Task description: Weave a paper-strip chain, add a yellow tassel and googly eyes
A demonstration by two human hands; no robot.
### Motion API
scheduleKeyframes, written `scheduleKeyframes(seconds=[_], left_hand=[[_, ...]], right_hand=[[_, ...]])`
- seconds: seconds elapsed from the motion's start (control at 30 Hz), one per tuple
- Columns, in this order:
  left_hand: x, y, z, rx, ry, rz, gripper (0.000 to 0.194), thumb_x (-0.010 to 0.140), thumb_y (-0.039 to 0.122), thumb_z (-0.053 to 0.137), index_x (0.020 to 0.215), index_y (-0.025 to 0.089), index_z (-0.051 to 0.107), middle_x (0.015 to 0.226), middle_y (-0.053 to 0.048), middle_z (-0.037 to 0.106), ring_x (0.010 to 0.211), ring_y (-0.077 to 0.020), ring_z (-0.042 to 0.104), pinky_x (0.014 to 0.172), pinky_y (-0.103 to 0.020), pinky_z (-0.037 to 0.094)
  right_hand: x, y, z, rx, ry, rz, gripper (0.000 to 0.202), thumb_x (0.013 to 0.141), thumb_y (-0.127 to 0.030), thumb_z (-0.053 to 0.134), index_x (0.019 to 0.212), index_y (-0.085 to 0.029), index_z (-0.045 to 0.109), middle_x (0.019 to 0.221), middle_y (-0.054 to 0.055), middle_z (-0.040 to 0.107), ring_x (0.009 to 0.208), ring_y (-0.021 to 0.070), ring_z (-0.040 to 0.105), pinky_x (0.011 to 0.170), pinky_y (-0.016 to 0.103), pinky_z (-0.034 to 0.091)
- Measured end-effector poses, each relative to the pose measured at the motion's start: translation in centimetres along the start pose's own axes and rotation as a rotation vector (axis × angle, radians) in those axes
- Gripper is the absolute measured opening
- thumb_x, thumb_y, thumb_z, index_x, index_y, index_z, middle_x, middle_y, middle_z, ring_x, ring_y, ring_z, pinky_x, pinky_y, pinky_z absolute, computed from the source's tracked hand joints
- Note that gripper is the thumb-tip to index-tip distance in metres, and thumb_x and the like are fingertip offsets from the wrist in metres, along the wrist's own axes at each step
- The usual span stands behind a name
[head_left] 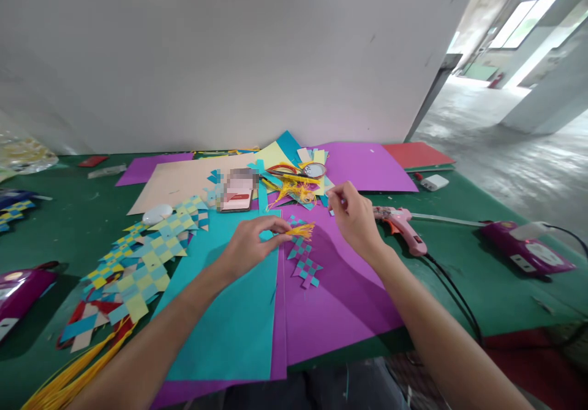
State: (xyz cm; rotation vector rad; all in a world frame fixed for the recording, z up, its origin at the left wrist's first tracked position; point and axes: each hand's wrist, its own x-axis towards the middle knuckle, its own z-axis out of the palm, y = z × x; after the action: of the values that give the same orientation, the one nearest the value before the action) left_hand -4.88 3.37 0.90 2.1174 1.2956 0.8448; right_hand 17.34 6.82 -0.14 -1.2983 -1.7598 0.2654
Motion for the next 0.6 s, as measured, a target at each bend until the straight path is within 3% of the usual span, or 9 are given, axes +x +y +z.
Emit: scheduleKeyframes(seconds=[0.13, 0.23, 0.37, 0.47, 0.6], left_hand=[[0.2, 0.1, -0.1, 0.008, 0.029, 0.005, 0.019, 0.084, 0.038, 0.062, 0.085, 0.020, 0.069, 0.084, -0.002, 0.073, 0.078, -0.0182, 0.067, 0.073, -0.026, 0.052], [0.2, 0.0, -0.2, -0.023, 0.041, -0.006, 0.018, 0.085, 0.035, 0.061, 0.085, 0.019, 0.067, 0.081, -0.002, 0.071, 0.076, -0.0166, 0.066, 0.072, -0.025, 0.050], [0.3, -0.4, -0.3, -0.046, 0.077, 0.043, 0.016, 0.085, 0.034, 0.062, 0.085, 0.018, 0.066, 0.088, -0.004, 0.068, 0.086, -0.0180, 0.063, 0.078, -0.028, 0.048], [0.2, -0.3, -0.5, -0.054, 0.050, 0.041, 0.017, 0.085, 0.034, 0.061, 0.082, 0.018, 0.066, 0.088, -0.004, 0.066, 0.088, -0.0187, 0.062, 0.080, -0.029, 0.047], [0.2, 0.0, -0.7, -0.106, 0.025, 0.013, 0.021, 0.086, 0.033, 0.059, 0.073, 0.018, 0.065, 0.083, -0.004, 0.066, 0.086, -0.0188, 0.062, 0.079, -0.030, 0.046]], right_hand=[[0.2, -0.7, -0.5, 0.084, -0.094, 0.080, 0.029, 0.096, -0.033, 0.031, 0.074, -0.021, 0.046, 0.062, -0.001, 0.056, 0.054, 0.0122, 0.047, 0.060, 0.026, 0.034], [0.1, -1.4, -0.7, 0.183, -0.325, 0.103, 0.039, 0.096, -0.038, 0.031, 0.068, -0.019, 0.050, 0.059, -0.001, 0.057, 0.053, 0.0110, 0.048, 0.058, 0.025, 0.034], [-0.1, -2.1, -0.5, 0.301, -0.635, -0.005, 0.022, 0.088, -0.033, 0.052, 0.073, -0.018, 0.058, 0.067, -0.001, 0.063, 0.060, 0.0101, 0.053, 0.057, 0.022, 0.036], [0.1, -1.8, -0.6, 0.239, -0.603, -0.015, 0.028, 0.088, -0.027, 0.050, 0.063, -0.017, 0.055, 0.058, -0.003, 0.057, 0.054, 0.0084, 0.048, 0.055, 0.022, 0.034], [0.9, -0.4, -1.3, 0.154, -0.402, 0.021, 0.025, 0.088, -0.026, 0.047, 0.065, -0.019, 0.052, 0.055, -0.004, 0.055, 0.052, 0.0088, 0.046, 0.057, 0.022, 0.035]])
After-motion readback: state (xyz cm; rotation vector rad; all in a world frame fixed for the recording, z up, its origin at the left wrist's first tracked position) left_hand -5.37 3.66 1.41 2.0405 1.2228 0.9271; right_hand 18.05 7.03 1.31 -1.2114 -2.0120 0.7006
